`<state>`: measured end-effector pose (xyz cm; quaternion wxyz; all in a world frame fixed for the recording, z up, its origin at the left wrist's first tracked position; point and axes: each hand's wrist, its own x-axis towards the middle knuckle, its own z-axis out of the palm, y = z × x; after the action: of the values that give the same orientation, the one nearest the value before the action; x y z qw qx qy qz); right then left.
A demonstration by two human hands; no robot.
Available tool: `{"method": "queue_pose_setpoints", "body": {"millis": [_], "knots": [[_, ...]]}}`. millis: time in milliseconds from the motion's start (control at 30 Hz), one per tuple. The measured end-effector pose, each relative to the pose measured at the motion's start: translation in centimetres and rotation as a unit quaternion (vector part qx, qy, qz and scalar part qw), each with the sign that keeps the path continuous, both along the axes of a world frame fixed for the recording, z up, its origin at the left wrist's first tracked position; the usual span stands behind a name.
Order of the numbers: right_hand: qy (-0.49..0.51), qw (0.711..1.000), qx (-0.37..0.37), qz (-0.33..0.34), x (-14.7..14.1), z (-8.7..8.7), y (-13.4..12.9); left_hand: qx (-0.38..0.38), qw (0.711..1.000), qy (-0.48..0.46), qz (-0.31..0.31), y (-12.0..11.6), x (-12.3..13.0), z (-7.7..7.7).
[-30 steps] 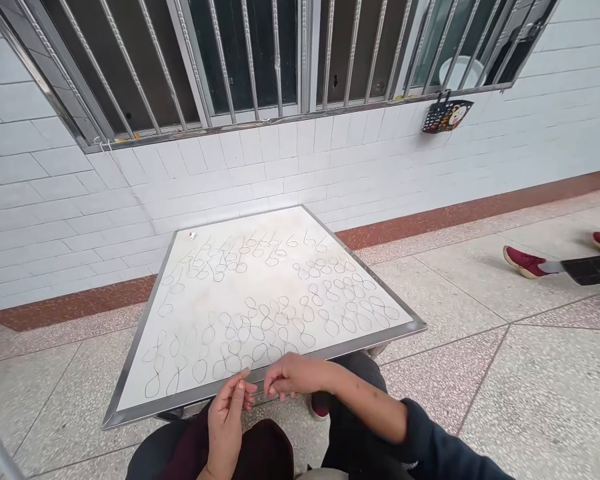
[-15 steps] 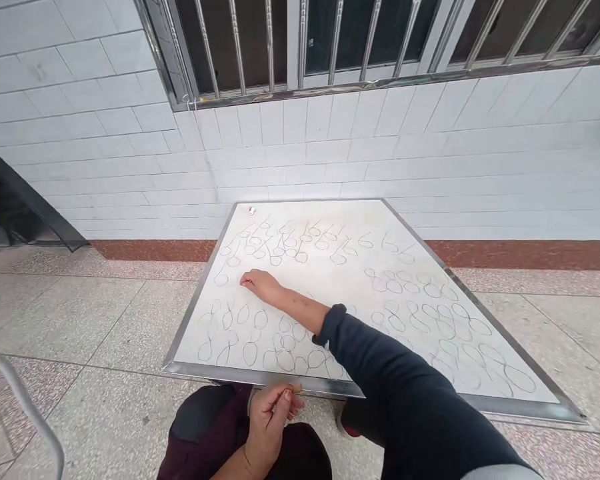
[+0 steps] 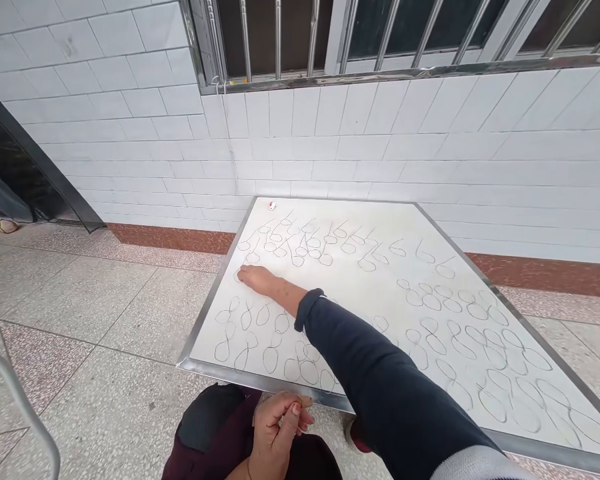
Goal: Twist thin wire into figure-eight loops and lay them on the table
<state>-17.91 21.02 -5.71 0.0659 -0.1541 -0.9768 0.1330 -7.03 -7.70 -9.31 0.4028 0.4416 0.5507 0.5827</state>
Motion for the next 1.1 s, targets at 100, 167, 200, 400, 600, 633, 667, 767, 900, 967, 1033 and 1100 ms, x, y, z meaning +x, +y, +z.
{"method": "queue_pose_setpoints", "body": {"millis": [100, 167, 200, 400, 600, 633, 667, 767, 900, 967, 1033, 1100], "knots": [[0.036, 0.999, 0.02, -0.017, 2.1, 2.0, -1.1, 0.001, 0.998, -0.066, 0.021, 0.0, -0.8, 1.0], [0.066, 0.997, 0.034, -0.026, 4.7, 3.6, -2.7, -0.006, 0.989, -0.133, 0.067, 0.3, -2.0, 2.3], [0.082, 0.995, 0.041, -0.024, 6.3, 4.4, -3.9, -0.018, 0.982, -0.163, 0.092, 0.4, -2.8, 3.1], [0.251, 0.958, 0.093, 0.108, 17.0, 7.3, -13.8, -0.006, 0.949, -0.24, 0.206, 0.8, -6.2, 8.7], [0.248, 0.959, 0.084, 0.111, 22.5, 8.3, -20.0, 0.004, 0.96, -0.234, 0.152, -1.2, -3.8, 10.6], [0.255, 0.958, 0.077, 0.107, 23.0, 8.3, -20.6, 0.002, 0.961, -0.233, 0.148, -1.5, -3.3, 10.8], [0.264, 0.957, 0.068, 0.1, 23.5, 8.3, -21.1, 0.0, 0.961, -0.235, 0.143, -1.8, -2.7, 10.9], [0.29, 0.952, 0.047, 0.082, 24.8, 8.3, -22.3, -0.002, 0.962, -0.247, 0.114, -2.7, -1.4, 11.5], [0.3, 0.95, 0.047, 0.069, 26.5, 8.5, -23.5, -0.006, 0.971, -0.221, 0.089, -3.6, 0.0, 12.0], [0.301, 0.951, 0.034, 0.058, 27.2, 8.5, -24.0, -0.008, 0.976, -0.197, 0.092, -3.8, 0.5, 12.0], [0.332, 0.943, -0.001, 0.019, 27.6, 8.2, -24.5, -0.009, 0.978, -0.185, 0.095, -3.9, 1.0, 11.9], [0.387, 0.918, -0.067, -0.054, 27.8, 7.7, -25.0, -0.017, 0.979, -0.184, 0.087, -4.1, 1.5, 11.9]]}}
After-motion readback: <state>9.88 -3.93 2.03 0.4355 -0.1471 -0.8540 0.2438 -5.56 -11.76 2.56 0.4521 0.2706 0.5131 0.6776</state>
